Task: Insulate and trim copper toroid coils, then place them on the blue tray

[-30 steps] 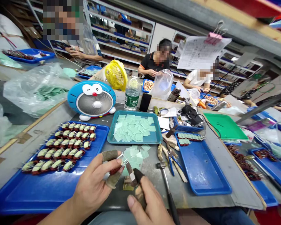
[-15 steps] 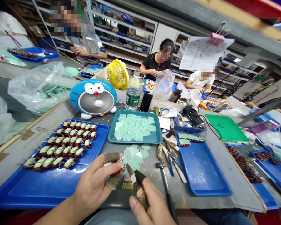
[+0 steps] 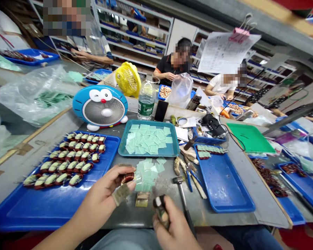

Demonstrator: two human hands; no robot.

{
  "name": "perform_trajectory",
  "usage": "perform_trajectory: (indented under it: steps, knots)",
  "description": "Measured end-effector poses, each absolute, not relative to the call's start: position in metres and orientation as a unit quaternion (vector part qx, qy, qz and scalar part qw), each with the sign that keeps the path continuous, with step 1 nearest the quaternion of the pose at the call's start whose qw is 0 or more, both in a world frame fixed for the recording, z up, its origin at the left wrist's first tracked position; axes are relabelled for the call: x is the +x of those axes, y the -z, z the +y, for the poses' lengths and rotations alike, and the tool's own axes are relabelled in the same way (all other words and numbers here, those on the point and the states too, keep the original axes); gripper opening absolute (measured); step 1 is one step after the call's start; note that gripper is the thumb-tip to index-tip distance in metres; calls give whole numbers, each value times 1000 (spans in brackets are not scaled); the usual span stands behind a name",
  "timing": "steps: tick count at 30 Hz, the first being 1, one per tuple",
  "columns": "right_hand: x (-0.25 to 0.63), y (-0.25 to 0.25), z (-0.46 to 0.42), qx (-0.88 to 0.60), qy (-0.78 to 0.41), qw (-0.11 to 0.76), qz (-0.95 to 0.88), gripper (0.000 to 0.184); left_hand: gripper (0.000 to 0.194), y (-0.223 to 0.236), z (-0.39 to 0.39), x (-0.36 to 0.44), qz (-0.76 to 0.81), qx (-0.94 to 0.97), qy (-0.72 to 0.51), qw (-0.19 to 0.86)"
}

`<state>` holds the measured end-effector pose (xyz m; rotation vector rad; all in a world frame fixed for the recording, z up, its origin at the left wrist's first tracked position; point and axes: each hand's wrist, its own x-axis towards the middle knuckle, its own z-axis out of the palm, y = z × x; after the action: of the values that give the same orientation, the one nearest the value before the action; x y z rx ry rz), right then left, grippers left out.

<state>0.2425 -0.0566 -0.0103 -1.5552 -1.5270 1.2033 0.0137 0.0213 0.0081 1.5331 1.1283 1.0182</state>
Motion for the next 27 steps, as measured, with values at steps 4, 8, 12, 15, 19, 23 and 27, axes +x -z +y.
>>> perform_trajectory:
  steps: [4,8,12,15,19,23,27]
  knots:
    - [244,15,-49,-574,-501,416,-496,48,35,-19,18,22,446,520,-351,638]
    - [239,4,-32,-525,-461,414,-584,55,39,-20,15,31,447,521,-318,654]
    - [233,7,-26,-494,-496,448,-556,41,40,-19,8,30,436,545,-310,646]
    - [233,14,-29,-464,-562,485,-483,41,36,-23,5,24,391,642,-323,575]
    - [236,15,-33,-426,-598,510,-448,41,29,-31,8,21,324,819,-293,372]
    - [238,13,-39,-426,-602,524,-426,41,28,-35,16,23,278,895,-269,223]
    - [240,15,-43,-435,-593,529,-423,39,31,-34,20,24,245,915,-272,172]
